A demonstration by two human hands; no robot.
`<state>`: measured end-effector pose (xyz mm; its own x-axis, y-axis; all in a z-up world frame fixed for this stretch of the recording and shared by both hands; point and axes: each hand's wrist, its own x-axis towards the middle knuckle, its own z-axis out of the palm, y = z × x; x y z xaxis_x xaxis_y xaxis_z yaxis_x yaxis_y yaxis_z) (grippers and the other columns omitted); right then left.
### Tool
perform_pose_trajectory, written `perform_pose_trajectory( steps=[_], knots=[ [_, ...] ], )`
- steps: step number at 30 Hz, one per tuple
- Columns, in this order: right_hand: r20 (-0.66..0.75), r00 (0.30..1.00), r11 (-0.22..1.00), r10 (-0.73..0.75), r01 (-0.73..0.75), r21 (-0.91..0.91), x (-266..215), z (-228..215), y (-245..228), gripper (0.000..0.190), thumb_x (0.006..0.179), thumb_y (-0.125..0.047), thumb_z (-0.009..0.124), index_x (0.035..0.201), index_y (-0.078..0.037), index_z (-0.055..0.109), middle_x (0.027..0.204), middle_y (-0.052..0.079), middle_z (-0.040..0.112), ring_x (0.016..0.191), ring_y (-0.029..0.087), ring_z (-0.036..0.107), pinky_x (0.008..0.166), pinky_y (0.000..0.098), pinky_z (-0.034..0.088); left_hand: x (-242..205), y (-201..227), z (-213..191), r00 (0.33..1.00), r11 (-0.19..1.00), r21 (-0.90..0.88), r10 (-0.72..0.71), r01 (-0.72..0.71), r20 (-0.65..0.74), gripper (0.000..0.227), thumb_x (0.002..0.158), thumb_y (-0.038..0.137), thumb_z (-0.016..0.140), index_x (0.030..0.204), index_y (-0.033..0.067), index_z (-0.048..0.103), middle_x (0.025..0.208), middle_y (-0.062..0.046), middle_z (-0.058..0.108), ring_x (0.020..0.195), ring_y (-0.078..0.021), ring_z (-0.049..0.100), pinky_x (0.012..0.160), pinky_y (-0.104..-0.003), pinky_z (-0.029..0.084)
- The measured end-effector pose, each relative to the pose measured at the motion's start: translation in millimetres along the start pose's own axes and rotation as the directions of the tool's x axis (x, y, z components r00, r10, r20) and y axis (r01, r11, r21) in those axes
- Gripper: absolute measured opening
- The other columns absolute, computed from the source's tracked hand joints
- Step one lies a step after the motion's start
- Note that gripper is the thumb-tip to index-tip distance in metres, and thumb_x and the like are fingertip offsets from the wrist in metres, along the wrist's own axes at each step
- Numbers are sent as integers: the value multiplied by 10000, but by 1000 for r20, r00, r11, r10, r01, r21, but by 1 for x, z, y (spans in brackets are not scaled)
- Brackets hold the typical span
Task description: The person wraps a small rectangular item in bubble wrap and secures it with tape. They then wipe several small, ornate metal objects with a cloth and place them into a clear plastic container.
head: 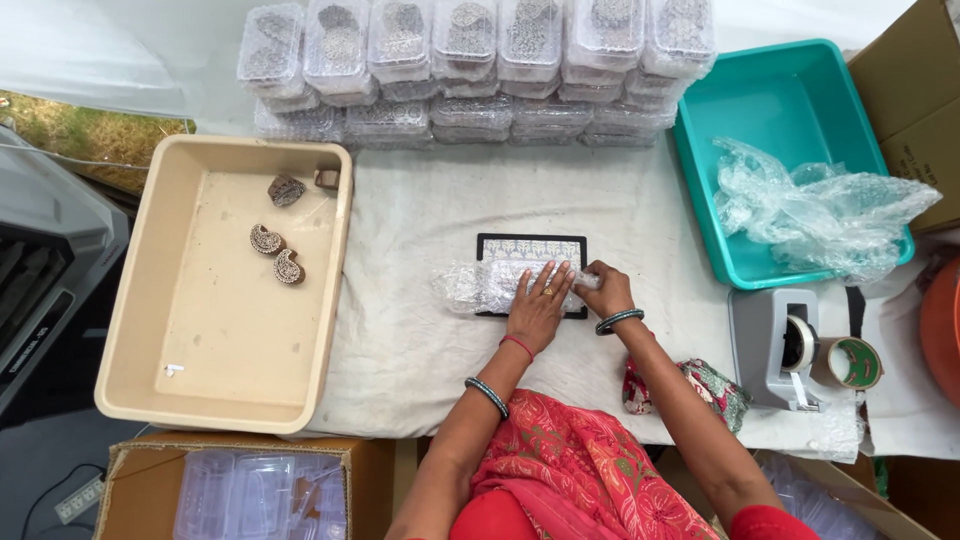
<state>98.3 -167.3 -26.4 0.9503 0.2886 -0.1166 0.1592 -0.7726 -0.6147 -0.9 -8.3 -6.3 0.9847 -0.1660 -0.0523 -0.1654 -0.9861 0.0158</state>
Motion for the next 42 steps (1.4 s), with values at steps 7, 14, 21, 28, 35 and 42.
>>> perform_pose_trajectory(
  steps=[7,14,21,28,35,42],
  knots=[
    [164,968,920,190,-234,314,-8,-17,-15,469,727,-204,888,1119,-18,711,918,127,767,739,183,734,658,309,592,-5,-27,-7,999,779,-626,25,-46,-42,957,907,390,646,1622,83,90,1702,-73,94,1565,-225,138,1264,-460,107],
    [168,974,737,154,-226,636,-11,6,2,504,743,-23,846,1208,38,659,1000,132,746,821,159,716,708,285,609,-5,-22,2,989,770,-636,-42,-57,-140,618,931,142,664,1483,-6,429,1694,-105,217,1565,-259,203,1278,-436,208],
    [168,979,554,113,-202,808,-27,25,-19,534,798,-30,819,1282,52,608,1096,133,718,963,177,708,831,298,614,-3,-27,-1,984,683,-730,-152,34,-96,387,849,118,724,1216,15,656,1510,-112,419,1430,-329,370,1205,-414,364],
    [292,950,318,109,-312,895,-43,20,-27,556,986,-249,612,1466,7,497,1267,180,620,1105,232,683,928,364,589,4,-46,34,952,3,-998,-298,-68,-66,309,972,153,587,1200,-36,675,1501,-103,653,1288,-300,671,1095,-373,532],
    [281,959,590,24,-240,771,-45,21,-20,575,949,-141,541,1509,-63,443,1425,98,616,1191,170,635,861,306,551,4,-43,15,921,347,-938,-362,-11,-145,448,914,185,723,1273,-66,628,1404,-126,565,1252,-294,597,1040,-368,495],
    [-108,990,949,-91,119,291,-48,-6,-44,277,962,-53,657,1205,-121,770,1240,60,745,1015,181,693,719,267,562,9,-46,35,894,207,-978,-442,29,-67,267,1019,130,585,1179,-49,702,1361,-93,639,1163,-220,671,943,-314,554]
  ],
)
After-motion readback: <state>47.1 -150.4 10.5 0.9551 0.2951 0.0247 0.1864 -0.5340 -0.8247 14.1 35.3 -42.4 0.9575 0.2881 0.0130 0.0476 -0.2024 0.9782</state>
